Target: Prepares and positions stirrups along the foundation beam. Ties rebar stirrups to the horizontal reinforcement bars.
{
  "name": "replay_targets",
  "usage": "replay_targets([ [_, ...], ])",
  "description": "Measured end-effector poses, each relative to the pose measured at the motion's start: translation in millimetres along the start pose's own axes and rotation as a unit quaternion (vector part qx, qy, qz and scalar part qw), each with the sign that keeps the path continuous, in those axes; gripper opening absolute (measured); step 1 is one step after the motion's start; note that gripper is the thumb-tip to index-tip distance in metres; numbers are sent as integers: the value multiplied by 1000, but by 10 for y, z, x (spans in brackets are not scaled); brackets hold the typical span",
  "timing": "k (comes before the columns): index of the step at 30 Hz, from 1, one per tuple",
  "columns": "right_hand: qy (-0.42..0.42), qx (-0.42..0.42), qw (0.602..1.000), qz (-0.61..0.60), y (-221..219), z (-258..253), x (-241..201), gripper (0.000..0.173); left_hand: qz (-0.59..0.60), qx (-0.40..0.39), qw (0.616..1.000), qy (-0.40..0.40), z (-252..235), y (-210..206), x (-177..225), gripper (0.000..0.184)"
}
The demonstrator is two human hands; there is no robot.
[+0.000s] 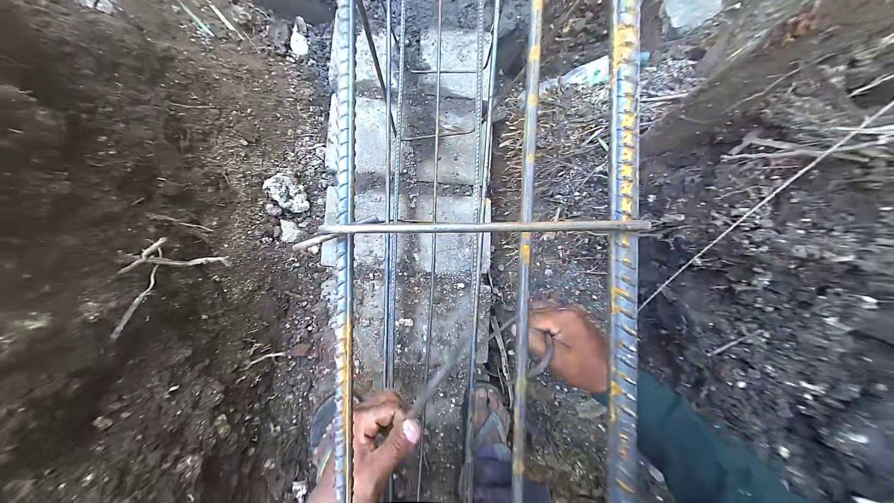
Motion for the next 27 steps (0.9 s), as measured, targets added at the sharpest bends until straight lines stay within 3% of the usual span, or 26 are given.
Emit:
replay_targets([
  [3, 48, 7, 999, 13, 49, 127, -88, 41, 77, -80, 993, 51, 88, -112, -9, 48],
  [7, 58, -11, 998, 6, 249, 355, -174, 45, 164, -119, 964, 174, 115, -415, 67, 40],
  [12, 89, 14, 995, 49, 999, 700, -570, 47, 136, -171, 965, 147, -113, -494, 396, 36],
  [15, 63, -49, 994, 80, 1125, 945, -813, 38, 98, -102, 983, 117, -72, -497, 370, 35],
  [20, 13, -75, 991, 107, 766, 953, -941, 41, 110, 135, 972, 161, 186, -233, 82, 33],
  [25, 10, -42, 992, 121, 680, 716, -988, 45, 156, 224, 952, 142, 76, 98, -94, 35],
  [27, -21, -72, 990, 122, 675, 561, -1056, 42, 158, 252, 944, 141, 16, 119, -150, 37],
])
Point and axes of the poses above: each hand's wrist, its own z-axis away from the middle knuckle, its own y-axis out of the back of the hand, x = y × z, the point moved 3 cm from there along -z, towards the middle knuckle, and after that the axes turned 6 degrees about z, right-handed, at the moved point
